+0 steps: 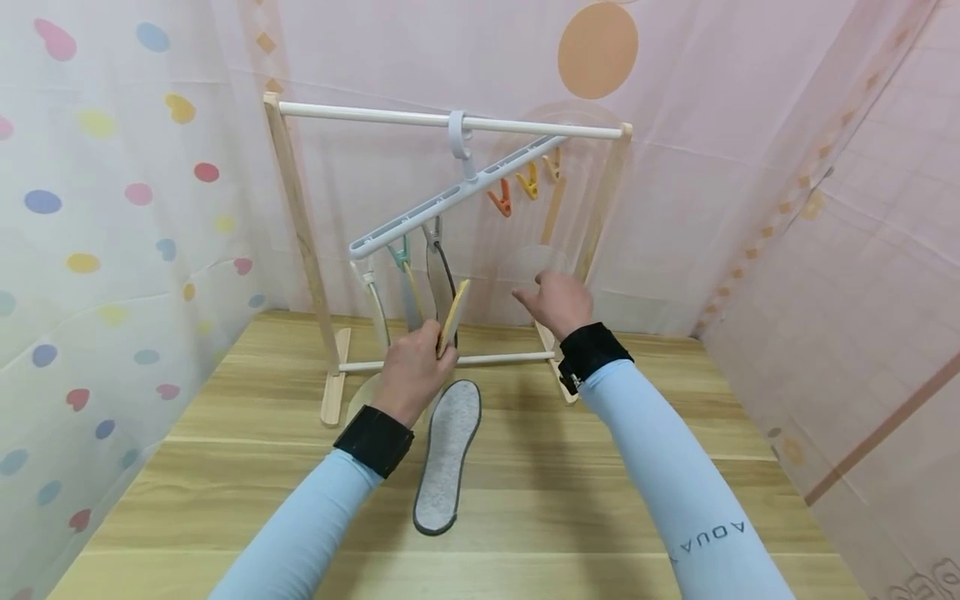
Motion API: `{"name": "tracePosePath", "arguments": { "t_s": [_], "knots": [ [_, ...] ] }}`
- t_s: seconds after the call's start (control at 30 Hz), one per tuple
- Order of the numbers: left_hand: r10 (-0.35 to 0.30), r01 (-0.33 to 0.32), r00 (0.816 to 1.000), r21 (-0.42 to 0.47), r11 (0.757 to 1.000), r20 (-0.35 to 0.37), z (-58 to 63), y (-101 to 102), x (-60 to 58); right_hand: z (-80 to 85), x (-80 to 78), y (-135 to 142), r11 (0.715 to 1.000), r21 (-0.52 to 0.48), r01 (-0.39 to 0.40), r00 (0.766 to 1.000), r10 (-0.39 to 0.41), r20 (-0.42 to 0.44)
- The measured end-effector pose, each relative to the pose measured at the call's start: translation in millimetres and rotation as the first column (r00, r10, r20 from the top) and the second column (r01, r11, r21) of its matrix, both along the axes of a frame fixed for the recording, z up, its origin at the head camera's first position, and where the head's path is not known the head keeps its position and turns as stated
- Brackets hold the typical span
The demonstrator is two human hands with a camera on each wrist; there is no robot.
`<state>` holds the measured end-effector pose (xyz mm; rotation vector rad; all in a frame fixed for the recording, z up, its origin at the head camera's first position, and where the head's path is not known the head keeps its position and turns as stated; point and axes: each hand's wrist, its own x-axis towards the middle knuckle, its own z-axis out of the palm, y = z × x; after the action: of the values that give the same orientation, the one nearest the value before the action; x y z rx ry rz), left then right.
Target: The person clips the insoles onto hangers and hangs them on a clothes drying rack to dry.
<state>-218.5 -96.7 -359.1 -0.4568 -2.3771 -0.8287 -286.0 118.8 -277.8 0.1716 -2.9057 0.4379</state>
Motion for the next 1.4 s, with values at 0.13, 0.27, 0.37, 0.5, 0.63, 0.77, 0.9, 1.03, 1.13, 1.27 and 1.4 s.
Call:
{"name": "tracePosePath", "arguments": {
  "t_s": [0.13, 0.27, 0.37, 0.5, 0.63, 0.77, 0.9, 1.03, 1.13, 1.27, 1.4],
  "knots": [
    [0.002, -0.002, 1.0, -0.006, 1.0, 0.007, 0.3, 1.5, -0.5, 7.4, -5.8, -1.5, 1.0, 0.004, -0.004, 1.0, 0.004, -0.005],
    [0.006, -0.006, 1.0, -0.008, 1.0, 0.012, 0.9, 2.4, -0.1, 15.5, -10.9, -5.2, 1.0, 0.014, -0.014, 1.0, 0.014, -0.013],
    [0.01, -0.01, 1.0, -0.01, 1.0, 0.012, 0.5, 2.7, 0.3, 21.8, -13.8, -8.1, 1.0, 0.007, -0.024, 1.0, 0.024, -0.016],
    [0.014, -0.013, 1.0, -0.014, 1.0, 0.027, -0.5, 3.3, 0.1, 29.6, -19.2, -11.2, 1.0, 0.01, -0.024, 0.999, 0.024, -0.027],
    [0.017, -0.017, 0.999, -0.015, 1.0, 0.027, -1.7, 4.4, -0.9, 36.2, -25.5, -14.8, 1.0, 0.023, -0.018, 0.999, 0.019, -0.043],
    [0.025, -0.025, 0.999, -0.019, 1.0, 0.022, -2.5, 5.0, -1.8, 43.4, -30.2, -19.3, 1.0, 0.019, -0.02, 0.998, 0.021, -0.062],
    [0.024, -0.023, 0.999, -0.019, 1.0, 0.024, -2.0, 5.9, -2.3, 50.0, -34.0, -23.2, 0.999, 0.015, -0.032, 0.995, 0.033, -0.09],
    [0.018, -0.018, 1.0, -0.016, 1.0, 0.018, -0.8, 6.7, -1.8, 55.7, -38.4, -26.5, 0.999, 0.013, -0.034, 0.993, 0.035, -0.11],
    [0.014, -0.014, 1.0, -0.012, 1.0, 0.013, 0.4, 7.7, -1.6, 59.7, -42.1, -27.5, 1.0, -0.004, -0.026, 0.993, 0.025, -0.118],
    [0.011, -0.01, 1.0, -0.017, 1.0, 0.015, 1.8, 9.7, -1.7, 64.5, -46.4, -28.1, 1.0, -0.007, -0.01, 0.992, 0.009, -0.129],
    [0.015, -0.014, 1.0, -0.032, 0.999, 0.025, 3.6, 12.9, -2.3, 69.0, -49.1, -29.6, 1.0, 0.003, 0.005, 0.994, -0.004, -0.111]
  ]
}}
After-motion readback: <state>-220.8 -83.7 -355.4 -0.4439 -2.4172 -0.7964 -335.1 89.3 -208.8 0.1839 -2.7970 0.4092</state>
